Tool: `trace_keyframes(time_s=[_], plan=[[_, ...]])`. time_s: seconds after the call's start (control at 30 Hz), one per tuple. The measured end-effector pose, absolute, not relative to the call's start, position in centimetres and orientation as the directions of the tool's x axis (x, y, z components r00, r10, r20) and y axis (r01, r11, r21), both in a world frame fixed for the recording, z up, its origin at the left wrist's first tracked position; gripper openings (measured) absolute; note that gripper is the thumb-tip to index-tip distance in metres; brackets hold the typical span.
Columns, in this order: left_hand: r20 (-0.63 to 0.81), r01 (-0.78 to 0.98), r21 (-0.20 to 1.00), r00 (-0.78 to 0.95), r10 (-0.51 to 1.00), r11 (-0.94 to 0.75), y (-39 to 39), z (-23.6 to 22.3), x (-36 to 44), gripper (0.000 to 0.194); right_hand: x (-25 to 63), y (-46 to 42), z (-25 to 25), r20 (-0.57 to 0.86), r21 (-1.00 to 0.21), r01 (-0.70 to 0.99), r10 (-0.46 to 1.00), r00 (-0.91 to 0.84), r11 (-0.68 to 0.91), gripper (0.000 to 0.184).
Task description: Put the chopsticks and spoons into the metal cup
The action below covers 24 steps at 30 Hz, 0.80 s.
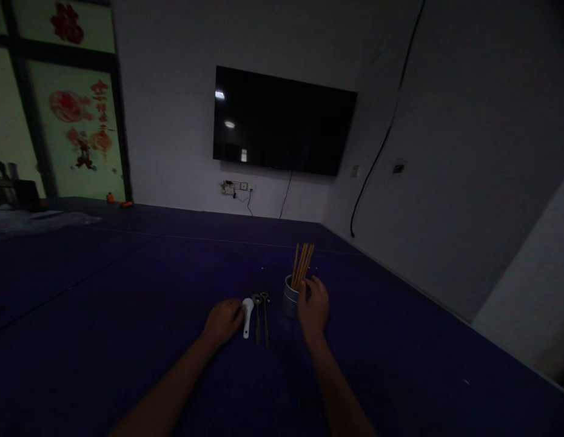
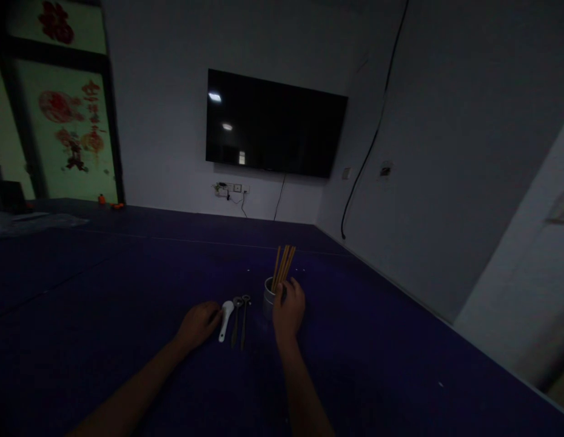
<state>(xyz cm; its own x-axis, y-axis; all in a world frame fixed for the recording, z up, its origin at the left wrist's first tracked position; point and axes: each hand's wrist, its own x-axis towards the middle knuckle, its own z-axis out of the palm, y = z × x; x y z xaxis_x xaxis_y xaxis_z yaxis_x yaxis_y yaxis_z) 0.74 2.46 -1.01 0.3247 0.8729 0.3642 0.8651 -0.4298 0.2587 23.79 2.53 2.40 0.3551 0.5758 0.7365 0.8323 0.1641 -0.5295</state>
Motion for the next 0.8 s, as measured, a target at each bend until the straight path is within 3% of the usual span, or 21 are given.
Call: trace_keyframes(time_s=[0.13,0.23,0.5,0.8], plan=[[0.33,0.879,0.267,0.303,0.894,-0.396,2.4,-0.9,0.7,0.033,22.6,1.5,2.4,0.793,-0.477,0.845,0.532,0.296,0.241,0.044],[0.327,0.89,0.258,0.286,0.901,-0.376,2.3,-0.7,0.8,0.034,21.5,0.6,1.6,0.79,-0.422,0.844,0.592,0.163,0.331,0.042],[0.276,0.93,0.178,0.267,0.923,-0.322,1.2,-0.2,1.9,0.042,18.4,-0.7,0.5,0.415,-0.397,0.898,0.91,-0.006,0.187,0.032],[0.21,0.962,0.123,0.215,0.954,-0.244,0.6,-0.6,2.5,0.044,18.0,-0.6,0.5,0.274,-0.292,0.947,0.96,-0.051,0.134,0.026]])
